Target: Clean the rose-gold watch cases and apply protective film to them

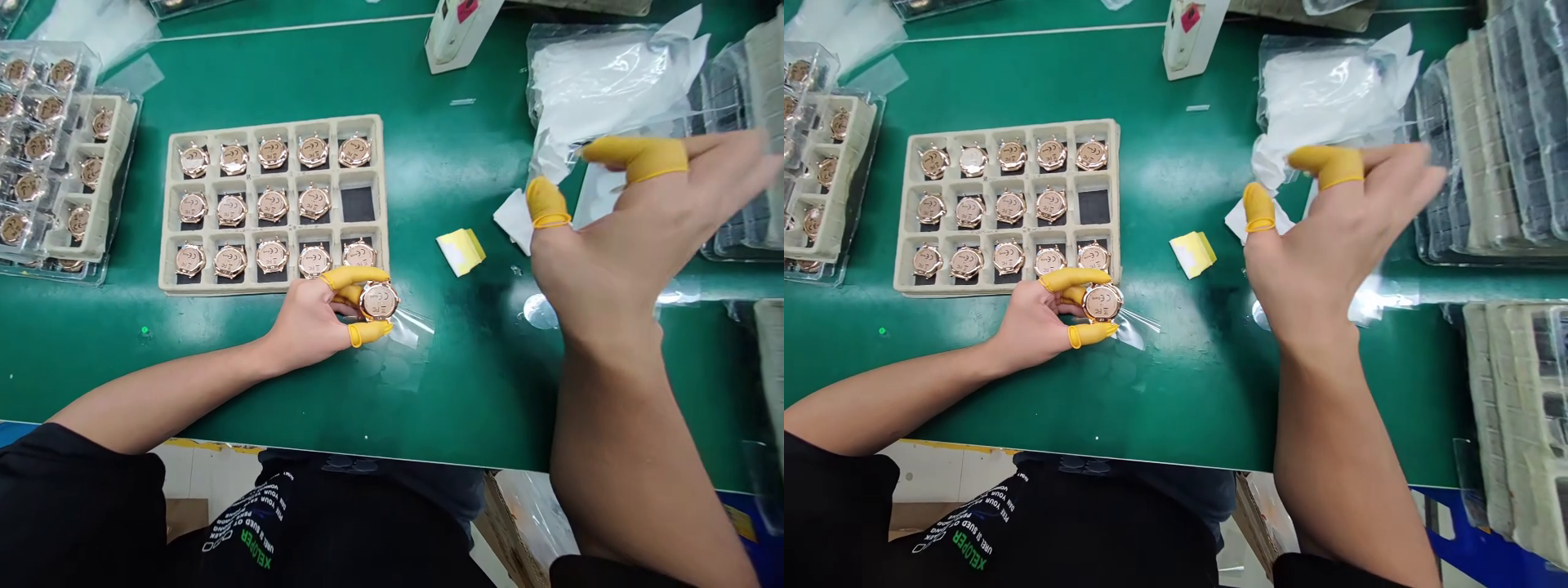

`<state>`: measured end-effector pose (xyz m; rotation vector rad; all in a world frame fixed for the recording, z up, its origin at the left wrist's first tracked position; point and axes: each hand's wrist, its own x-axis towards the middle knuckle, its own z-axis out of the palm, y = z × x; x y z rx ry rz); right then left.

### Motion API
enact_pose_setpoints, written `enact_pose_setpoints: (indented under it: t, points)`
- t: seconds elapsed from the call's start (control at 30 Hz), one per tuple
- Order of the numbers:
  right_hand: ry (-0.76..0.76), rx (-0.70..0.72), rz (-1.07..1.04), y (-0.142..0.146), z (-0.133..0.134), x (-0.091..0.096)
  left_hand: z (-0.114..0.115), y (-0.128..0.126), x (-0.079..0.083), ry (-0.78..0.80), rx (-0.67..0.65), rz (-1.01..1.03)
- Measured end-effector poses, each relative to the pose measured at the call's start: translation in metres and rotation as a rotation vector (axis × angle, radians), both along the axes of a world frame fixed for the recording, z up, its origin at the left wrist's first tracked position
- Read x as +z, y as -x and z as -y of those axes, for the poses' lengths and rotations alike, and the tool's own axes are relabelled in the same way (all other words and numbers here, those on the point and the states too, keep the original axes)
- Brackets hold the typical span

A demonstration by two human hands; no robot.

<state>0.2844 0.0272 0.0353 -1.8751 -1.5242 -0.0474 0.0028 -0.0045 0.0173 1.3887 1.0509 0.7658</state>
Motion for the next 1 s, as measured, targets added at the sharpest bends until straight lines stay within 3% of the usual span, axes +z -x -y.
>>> enact_pose_setpoints:
  t: [0.13, 0.3, 0.37, 0.5, 0.57, 0.77, 0.9, 1.0]
  points:
    - [0.335, 0.142, 0.037, 0.003, 0.005, -0.015, -0.001, 0.001, 0.0, 0.013, -0.004, 0.0]
    - [0.422, 0.191, 0.016, 0.016, 0.009, -0.018, -0.001, 0.002, -0.002, 0.019, -0.005, 0.007]
    - [0.377, 0.302, -0.041, 0.018, 0.01, -0.01, -0.001, 0.001, -0.002, 0.026, 0.004, 0.016]
    - [-0.056, 0.694, -0.011, 0.026, 0.017, 0.003, -0.001, 0.001, -0.003, 0.031, 0.012, 0.019]
    - [-0.183, 0.782, 0.008, 0.037, 0.021, 0.003, -0.001, 0.0, -0.003, 0.04, 0.004, 0.029]
    - [0.062, 0.821, -0.144, 0.061, 0.016, -0.012, -0.002, 0.001, -0.002, 0.065, -0.014, 0.036]
    - [0.048, 0.871, -0.102, 0.055, 0.011, -0.02, -0.003, 0.001, -0.002, 0.119, 0.02, 0.05]
    - [-0.082, 0.93, -0.058, 0.047, 0.01, -0.023, -0.003, 0.001, -0.003, 0.141, 0.016, 0.059]
